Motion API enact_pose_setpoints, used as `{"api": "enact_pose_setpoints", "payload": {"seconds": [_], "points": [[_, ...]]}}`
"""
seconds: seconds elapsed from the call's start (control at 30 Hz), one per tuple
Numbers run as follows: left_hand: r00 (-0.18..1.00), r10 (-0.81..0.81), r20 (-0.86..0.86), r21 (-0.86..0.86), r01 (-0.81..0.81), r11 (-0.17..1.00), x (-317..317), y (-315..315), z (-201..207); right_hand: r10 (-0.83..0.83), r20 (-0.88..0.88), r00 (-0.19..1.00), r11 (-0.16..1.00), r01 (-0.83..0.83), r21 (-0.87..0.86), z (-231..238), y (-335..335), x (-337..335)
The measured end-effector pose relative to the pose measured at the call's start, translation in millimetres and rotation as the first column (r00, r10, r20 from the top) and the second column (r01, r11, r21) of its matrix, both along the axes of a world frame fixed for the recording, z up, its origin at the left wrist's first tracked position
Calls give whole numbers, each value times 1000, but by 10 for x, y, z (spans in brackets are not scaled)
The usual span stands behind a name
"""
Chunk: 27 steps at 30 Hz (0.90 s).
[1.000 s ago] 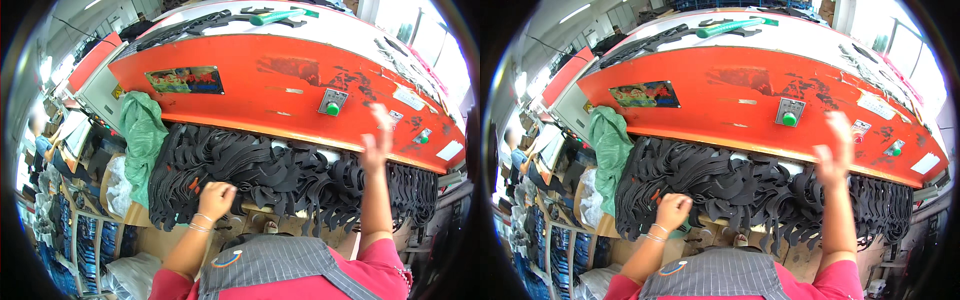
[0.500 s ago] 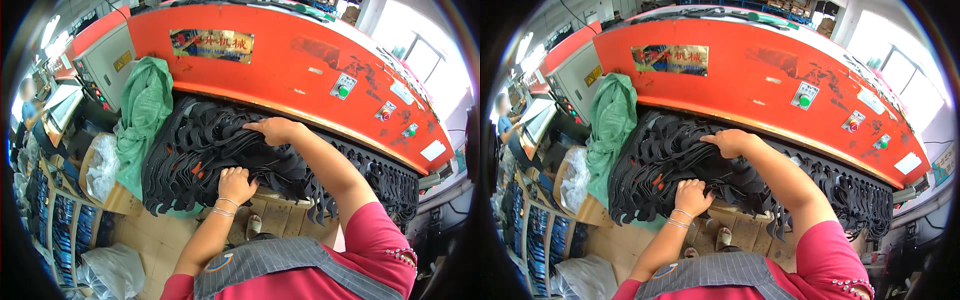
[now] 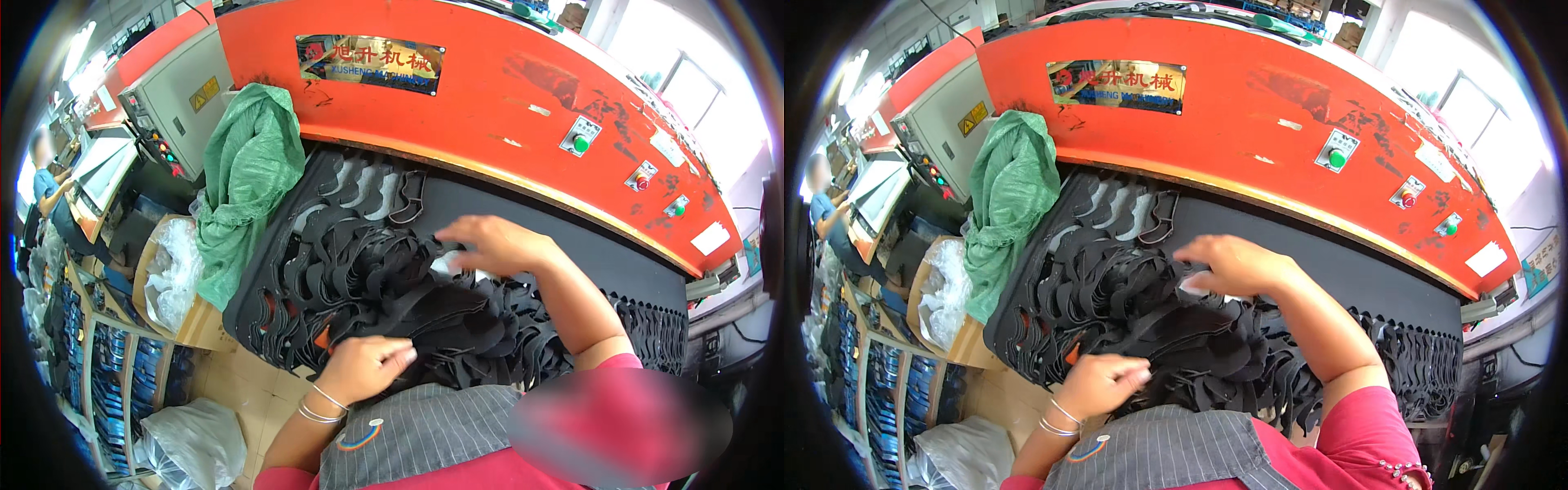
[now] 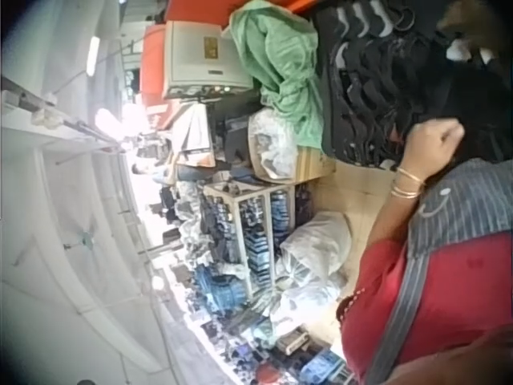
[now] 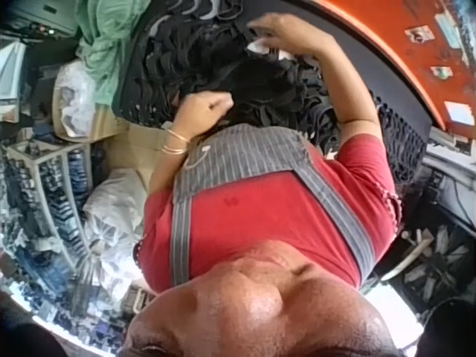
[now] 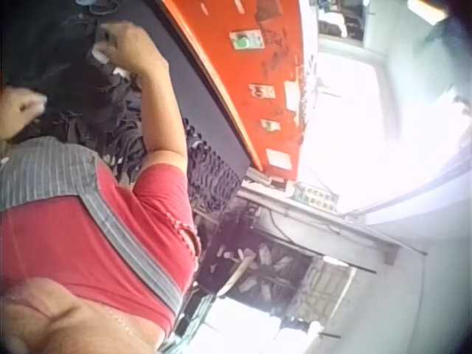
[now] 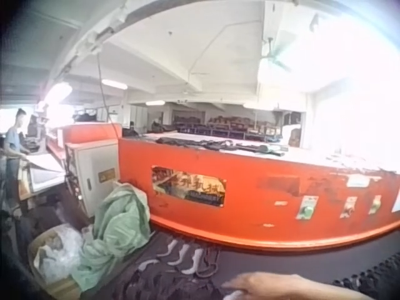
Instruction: Cutting and organizing shoe upper components using a industrial hydraulic press and metal dies.
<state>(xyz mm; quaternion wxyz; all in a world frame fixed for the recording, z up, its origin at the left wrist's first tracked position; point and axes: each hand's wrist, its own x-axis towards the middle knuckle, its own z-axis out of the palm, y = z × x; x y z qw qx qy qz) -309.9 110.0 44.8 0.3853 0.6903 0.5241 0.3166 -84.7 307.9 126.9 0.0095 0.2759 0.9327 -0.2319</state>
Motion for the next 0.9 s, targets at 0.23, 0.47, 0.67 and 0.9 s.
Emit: {"api": "enact_pose_setpoints", "payload": {"seconds": [0.23,0.47,0.67,0.9], "points": [[964,256,68,418,-261,870,49,437,226,-144,-236,961,953,199,229,-1350,214,-801],[963,267,44,605,-238,760,-60,392,226,-101,-420,902,851,297,432,-1697,-9,-837],[706,322,-630,400,-60,915,-170,635,-995,22,-401,916,890,166,426,-1666,-45,-902],[741,330,-585,417,-74,906,-122,566,-979,-588,-712,385,759,567,-320,473,160,-502]]}}
